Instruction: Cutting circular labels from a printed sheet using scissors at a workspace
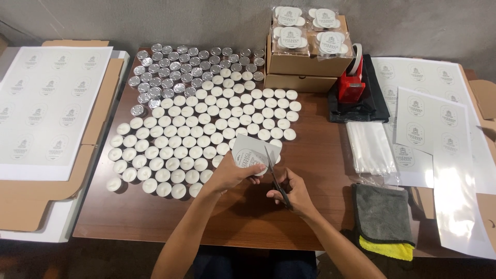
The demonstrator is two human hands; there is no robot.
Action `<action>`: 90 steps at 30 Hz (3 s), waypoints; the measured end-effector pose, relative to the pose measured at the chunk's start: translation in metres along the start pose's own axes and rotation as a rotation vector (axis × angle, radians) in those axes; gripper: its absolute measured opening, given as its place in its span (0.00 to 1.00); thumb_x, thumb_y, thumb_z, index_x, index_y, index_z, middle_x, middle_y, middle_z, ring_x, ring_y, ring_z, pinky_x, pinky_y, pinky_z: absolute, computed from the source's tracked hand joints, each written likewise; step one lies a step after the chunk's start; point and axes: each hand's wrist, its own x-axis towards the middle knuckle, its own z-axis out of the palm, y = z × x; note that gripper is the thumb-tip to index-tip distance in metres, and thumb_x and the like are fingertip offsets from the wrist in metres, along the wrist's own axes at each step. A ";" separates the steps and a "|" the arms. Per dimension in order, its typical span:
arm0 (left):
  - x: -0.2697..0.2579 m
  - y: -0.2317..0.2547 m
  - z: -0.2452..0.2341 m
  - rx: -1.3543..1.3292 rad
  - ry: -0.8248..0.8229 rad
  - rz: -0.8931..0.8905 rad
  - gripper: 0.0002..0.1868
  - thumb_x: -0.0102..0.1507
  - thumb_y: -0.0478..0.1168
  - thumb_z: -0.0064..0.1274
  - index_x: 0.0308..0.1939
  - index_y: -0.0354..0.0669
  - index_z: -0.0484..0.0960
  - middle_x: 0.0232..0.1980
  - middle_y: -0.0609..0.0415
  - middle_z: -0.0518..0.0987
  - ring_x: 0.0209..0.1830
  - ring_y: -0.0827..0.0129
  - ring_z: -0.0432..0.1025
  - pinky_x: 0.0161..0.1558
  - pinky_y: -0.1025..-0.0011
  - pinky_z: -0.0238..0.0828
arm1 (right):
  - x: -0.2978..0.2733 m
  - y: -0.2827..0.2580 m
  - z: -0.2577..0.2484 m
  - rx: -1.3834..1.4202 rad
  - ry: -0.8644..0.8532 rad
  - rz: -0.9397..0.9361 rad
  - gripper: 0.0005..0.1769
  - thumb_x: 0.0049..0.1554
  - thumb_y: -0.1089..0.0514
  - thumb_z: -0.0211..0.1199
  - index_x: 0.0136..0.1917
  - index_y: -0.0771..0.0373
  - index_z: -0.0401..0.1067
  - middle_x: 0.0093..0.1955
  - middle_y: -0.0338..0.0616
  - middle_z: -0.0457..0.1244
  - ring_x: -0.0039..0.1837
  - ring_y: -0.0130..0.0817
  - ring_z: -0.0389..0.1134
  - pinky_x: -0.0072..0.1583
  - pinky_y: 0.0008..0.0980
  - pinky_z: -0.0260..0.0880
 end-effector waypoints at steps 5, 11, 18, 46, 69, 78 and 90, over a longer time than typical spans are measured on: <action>-0.003 0.006 0.008 -0.003 0.063 0.015 0.16 0.55 0.32 0.66 0.38 0.22 0.77 0.29 0.31 0.83 0.24 0.54 0.81 0.27 0.64 0.83 | 0.000 0.000 0.001 0.028 0.053 -0.001 0.24 0.43 0.65 0.82 0.40 0.66 0.64 0.24 0.54 0.64 0.24 0.36 0.68 0.29 0.29 0.70; 0.009 -0.032 0.014 0.010 0.243 0.134 0.17 0.58 0.41 0.68 0.39 0.28 0.83 0.32 0.33 0.84 0.29 0.54 0.82 0.34 0.61 0.84 | -0.003 -0.045 0.024 -0.005 0.089 -0.044 0.25 0.44 0.62 0.82 0.40 0.65 0.63 0.24 0.52 0.64 0.24 0.36 0.68 0.27 0.26 0.67; 0.008 -0.030 0.022 0.002 0.300 0.201 0.13 0.61 0.39 0.64 0.36 0.29 0.83 0.31 0.39 0.85 0.28 0.61 0.82 0.33 0.62 0.83 | 0.002 -0.008 0.007 -0.033 0.075 -0.036 0.25 0.43 0.61 0.83 0.40 0.65 0.64 0.24 0.52 0.64 0.25 0.35 0.68 0.26 0.24 0.65; 0.002 -0.015 0.015 -0.039 0.201 0.177 0.10 0.59 0.37 0.64 0.34 0.30 0.82 0.29 0.39 0.84 0.26 0.61 0.81 0.31 0.65 0.84 | 0.003 0.001 -0.003 0.003 -0.023 -0.036 0.28 0.40 0.58 0.84 0.42 0.65 0.64 0.26 0.56 0.66 0.27 0.37 0.69 0.32 0.26 0.68; 0.000 -0.009 0.005 0.032 0.088 0.176 0.12 0.59 0.38 0.64 0.36 0.29 0.83 0.29 0.39 0.84 0.26 0.62 0.82 0.32 0.66 0.84 | 0.002 -0.003 -0.001 -0.090 -0.021 -0.054 0.27 0.41 0.58 0.85 0.39 0.68 0.65 0.24 0.56 0.66 0.25 0.35 0.69 0.27 0.25 0.66; 0.001 -0.010 -0.001 0.037 0.037 0.174 0.11 0.60 0.36 0.62 0.36 0.26 0.83 0.29 0.37 0.84 0.24 0.61 0.81 0.29 0.68 0.83 | 0.001 -0.001 -0.002 -0.086 -0.018 -0.048 0.26 0.42 0.60 0.84 0.39 0.67 0.64 0.23 0.54 0.65 0.25 0.34 0.68 0.26 0.24 0.65; 0.009 -0.022 -0.020 0.089 -0.040 0.141 0.12 0.58 0.35 0.63 0.36 0.25 0.83 0.30 0.34 0.84 0.24 0.58 0.81 0.29 0.66 0.83 | 0.001 -0.005 0.002 -0.094 -0.058 -0.036 0.27 0.42 0.62 0.83 0.40 0.67 0.63 0.24 0.55 0.65 0.25 0.34 0.68 0.28 0.26 0.66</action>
